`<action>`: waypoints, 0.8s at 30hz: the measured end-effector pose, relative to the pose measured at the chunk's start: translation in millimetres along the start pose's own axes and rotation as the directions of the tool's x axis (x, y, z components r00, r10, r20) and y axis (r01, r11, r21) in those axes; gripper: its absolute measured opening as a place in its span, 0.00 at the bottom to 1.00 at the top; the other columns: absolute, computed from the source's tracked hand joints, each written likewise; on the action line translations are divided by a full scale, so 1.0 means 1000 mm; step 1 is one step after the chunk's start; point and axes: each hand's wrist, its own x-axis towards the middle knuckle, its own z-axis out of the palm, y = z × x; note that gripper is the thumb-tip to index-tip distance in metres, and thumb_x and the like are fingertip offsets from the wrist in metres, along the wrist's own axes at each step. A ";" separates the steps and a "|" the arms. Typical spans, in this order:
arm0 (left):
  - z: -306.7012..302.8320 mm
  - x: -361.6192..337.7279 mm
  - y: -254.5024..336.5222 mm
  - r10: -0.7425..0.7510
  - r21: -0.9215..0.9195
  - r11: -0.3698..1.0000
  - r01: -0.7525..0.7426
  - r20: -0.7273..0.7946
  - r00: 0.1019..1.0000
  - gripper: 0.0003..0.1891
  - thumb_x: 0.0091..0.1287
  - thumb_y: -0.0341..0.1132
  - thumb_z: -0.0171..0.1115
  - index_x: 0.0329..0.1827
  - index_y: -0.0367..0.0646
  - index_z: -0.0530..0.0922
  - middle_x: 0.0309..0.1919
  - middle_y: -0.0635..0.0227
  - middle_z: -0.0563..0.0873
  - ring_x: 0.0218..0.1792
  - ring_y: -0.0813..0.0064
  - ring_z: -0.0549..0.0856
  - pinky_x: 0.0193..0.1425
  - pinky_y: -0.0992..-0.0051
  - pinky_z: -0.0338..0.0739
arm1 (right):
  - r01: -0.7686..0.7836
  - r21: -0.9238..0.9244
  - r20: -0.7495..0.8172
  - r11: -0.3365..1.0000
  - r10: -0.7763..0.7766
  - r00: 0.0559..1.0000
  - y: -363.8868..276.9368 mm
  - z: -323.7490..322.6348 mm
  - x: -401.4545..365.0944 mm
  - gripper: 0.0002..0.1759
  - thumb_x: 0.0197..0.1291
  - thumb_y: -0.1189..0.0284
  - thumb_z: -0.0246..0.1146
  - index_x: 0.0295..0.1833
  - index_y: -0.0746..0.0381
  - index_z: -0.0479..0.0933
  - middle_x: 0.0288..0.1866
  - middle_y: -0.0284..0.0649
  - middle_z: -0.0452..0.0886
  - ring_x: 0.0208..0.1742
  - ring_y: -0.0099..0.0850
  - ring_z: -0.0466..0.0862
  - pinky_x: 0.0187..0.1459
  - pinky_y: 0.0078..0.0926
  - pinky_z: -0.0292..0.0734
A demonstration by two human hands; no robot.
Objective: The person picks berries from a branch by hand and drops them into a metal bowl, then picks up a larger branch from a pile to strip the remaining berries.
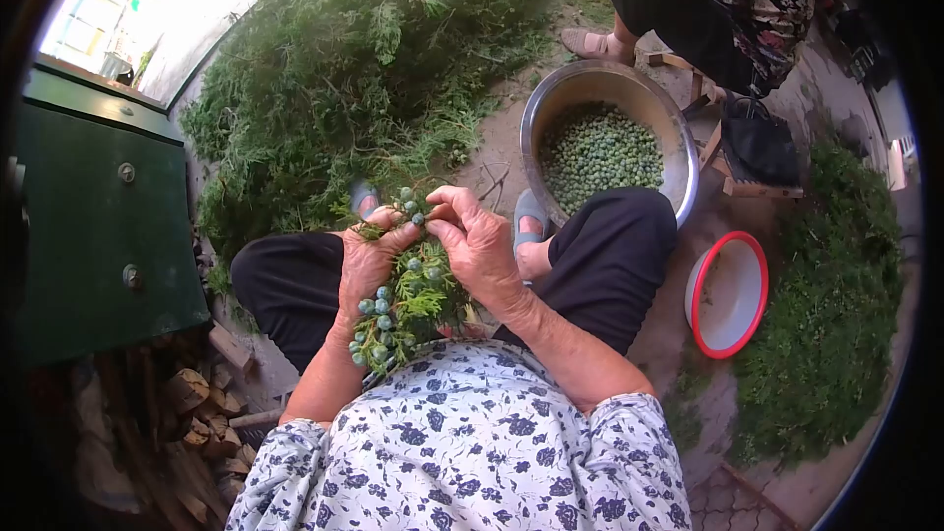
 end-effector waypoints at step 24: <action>0.015 -0.017 0.029 0.061 0.008 0.998 -0.062 0.114 0.992 0.04 0.64 0.28 0.55 0.38 0.38 0.75 0.29 0.74 0.77 0.32 0.85 0.72 0.38 0.80 0.69 | -0.197 0.397 0.119 0.896 0.163 0.979 -0.015 -0.020 -0.002 0.07 0.60 0.79 0.57 0.44 0.65 0.72 0.34 0.33 0.77 0.34 0.19 0.79 0.34 0.16 0.75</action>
